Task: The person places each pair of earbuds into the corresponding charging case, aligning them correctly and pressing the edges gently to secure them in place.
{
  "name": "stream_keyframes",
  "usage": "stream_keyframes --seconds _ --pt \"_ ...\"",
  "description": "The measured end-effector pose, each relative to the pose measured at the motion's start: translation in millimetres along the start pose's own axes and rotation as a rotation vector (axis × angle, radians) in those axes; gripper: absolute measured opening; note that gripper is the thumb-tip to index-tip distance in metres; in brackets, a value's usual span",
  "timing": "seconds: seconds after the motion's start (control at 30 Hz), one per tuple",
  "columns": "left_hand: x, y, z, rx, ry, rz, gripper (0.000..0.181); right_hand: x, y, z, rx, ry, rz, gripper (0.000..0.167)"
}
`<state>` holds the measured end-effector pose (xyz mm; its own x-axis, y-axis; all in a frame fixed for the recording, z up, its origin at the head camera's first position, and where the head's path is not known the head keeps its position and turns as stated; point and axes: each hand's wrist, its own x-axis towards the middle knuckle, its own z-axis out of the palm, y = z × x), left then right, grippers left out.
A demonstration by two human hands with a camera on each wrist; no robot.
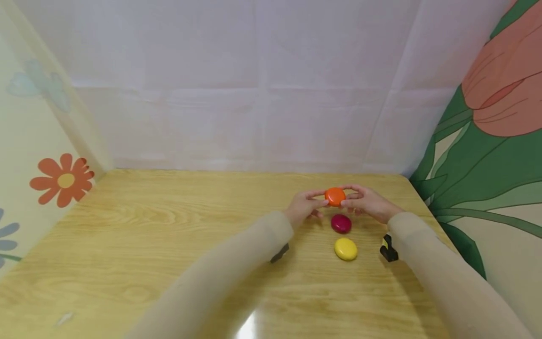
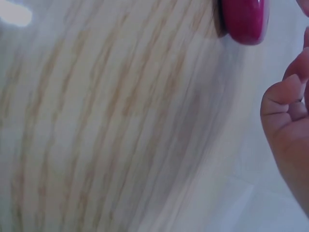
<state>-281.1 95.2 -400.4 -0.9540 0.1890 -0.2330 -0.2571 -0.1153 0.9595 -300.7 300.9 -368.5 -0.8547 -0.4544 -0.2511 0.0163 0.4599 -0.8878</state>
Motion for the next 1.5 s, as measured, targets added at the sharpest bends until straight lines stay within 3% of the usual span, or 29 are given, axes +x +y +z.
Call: stream_keyframes --seconds 0.2,0.43,0.67,0.87,1.03,1.3,1.5 --pt "3.4 -0.3 3.4 -0.026 0.0 -0.036 0.034 2.0 4.1 -2.6 0.018 0.001 -0.007 0.055" --pt "5.9 -2.1 9.0 -0.079 0.022 -0.019 0.033 4.3 10.7 -3.7 0.028 0.025 -0.026 0.056" --pt "2.7 0.0 12.4 -0.057 0.067 -0.024 0.031 7.4 16.9 -1.7 0.022 0.044 -0.039 0.054" --pt "3.6 3.6 15.3 -0.006 0.116 -0.112 0.028 10.3 19.5 1.0 0.019 0.062 -0.01 0.057" --pt "2.9 8.7 15.8 0.04 0.116 -0.186 0.028 11.2 19.9 1.0 -0.001 0.05 0.004 0.057" --pt "8.2 5.6 17.8 0.057 0.121 -0.245 0.028 12.9 23.2 0.1 0.004 0.018 0.015 0.056" --pt "14.0 -0.4 18.1 0.048 0.113 -0.279 0.029 15.5 22.5 -0.5 -0.084 0.002 0.075 0.062"
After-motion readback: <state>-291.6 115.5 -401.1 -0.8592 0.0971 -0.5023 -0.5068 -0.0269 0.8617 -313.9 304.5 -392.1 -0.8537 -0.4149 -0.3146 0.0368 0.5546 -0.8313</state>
